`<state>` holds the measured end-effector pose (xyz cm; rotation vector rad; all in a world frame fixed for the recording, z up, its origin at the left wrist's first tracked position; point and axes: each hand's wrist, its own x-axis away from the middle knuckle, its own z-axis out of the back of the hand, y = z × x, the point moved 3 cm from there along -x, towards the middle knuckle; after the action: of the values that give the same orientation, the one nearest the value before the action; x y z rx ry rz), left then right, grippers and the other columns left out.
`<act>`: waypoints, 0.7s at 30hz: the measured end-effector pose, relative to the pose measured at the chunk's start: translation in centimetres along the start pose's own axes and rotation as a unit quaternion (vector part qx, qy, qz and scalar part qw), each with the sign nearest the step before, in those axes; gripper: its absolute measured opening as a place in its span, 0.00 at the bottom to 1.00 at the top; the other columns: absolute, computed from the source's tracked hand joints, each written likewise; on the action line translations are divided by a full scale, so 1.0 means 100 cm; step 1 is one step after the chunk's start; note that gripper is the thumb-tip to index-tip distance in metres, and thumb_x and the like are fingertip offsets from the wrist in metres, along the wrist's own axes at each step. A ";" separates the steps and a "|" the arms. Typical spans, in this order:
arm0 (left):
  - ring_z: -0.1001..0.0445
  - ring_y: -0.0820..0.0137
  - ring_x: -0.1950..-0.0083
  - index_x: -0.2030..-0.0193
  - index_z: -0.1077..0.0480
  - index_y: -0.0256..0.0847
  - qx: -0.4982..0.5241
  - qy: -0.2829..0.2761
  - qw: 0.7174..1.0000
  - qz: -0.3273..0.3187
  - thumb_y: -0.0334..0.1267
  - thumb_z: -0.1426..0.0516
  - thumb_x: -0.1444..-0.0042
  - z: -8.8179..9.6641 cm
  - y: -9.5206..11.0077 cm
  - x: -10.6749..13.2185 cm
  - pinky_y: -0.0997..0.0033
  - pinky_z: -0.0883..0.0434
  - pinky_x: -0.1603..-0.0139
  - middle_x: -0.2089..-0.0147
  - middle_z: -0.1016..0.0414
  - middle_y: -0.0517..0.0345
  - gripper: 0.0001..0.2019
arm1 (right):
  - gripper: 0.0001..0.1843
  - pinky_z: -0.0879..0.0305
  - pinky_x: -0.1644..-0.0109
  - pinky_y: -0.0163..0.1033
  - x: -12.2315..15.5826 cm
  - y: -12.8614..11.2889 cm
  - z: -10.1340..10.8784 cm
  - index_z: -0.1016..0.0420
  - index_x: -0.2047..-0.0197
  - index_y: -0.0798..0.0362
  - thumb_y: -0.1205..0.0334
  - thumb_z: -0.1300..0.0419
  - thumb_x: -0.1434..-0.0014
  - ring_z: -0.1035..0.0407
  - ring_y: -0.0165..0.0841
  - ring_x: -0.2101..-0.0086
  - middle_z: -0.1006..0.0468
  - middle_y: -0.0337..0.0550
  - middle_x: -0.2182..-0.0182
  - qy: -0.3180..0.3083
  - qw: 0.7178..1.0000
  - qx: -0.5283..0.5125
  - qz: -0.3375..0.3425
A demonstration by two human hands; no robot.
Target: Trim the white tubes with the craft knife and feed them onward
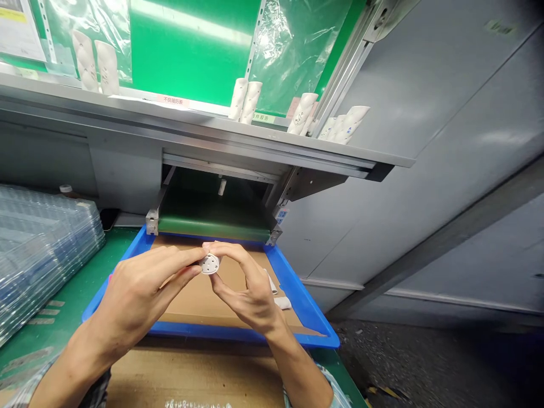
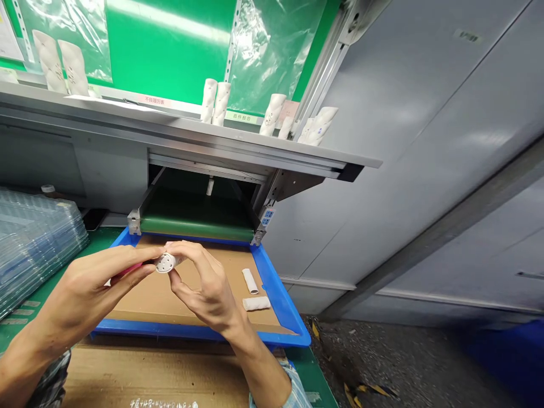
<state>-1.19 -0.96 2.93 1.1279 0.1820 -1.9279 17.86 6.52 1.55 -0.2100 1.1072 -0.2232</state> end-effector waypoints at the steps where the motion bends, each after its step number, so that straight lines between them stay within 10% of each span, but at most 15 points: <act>1: 0.15 0.69 0.47 0.35 0.23 0.47 0.000 -0.001 1.000 0.000 0.36 0.42 0.23 0.000 0.000 0.000 0.73 0.24 0.49 0.42 0.13 0.58 0.14 | 0.25 0.18 0.37 0.47 0.000 0.000 0.000 0.27 0.37 0.47 0.78 0.37 0.32 0.18 0.41 0.43 0.15 0.48 0.46 0.002 1.000 -0.001 0.003; 21: 0.17 0.69 0.56 0.39 0.25 0.48 -0.104 0.028 0.994 -0.028 0.38 0.43 0.22 0.000 0.006 0.003 0.70 0.29 0.52 0.50 0.13 0.63 0.10 | 0.25 0.18 0.38 0.50 0.001 0.004 -0.001 0.27 0.36 0.46 0.77 0.36 0.31 0.18 0.42 0.44 0.15 0.48 0.46 0.000 0.999 0.036 0.025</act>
<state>-0.80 -1.51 2.88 1.0472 0.4377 -1.8787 17.85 6.91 1.26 -0.1175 1.1012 -0.2183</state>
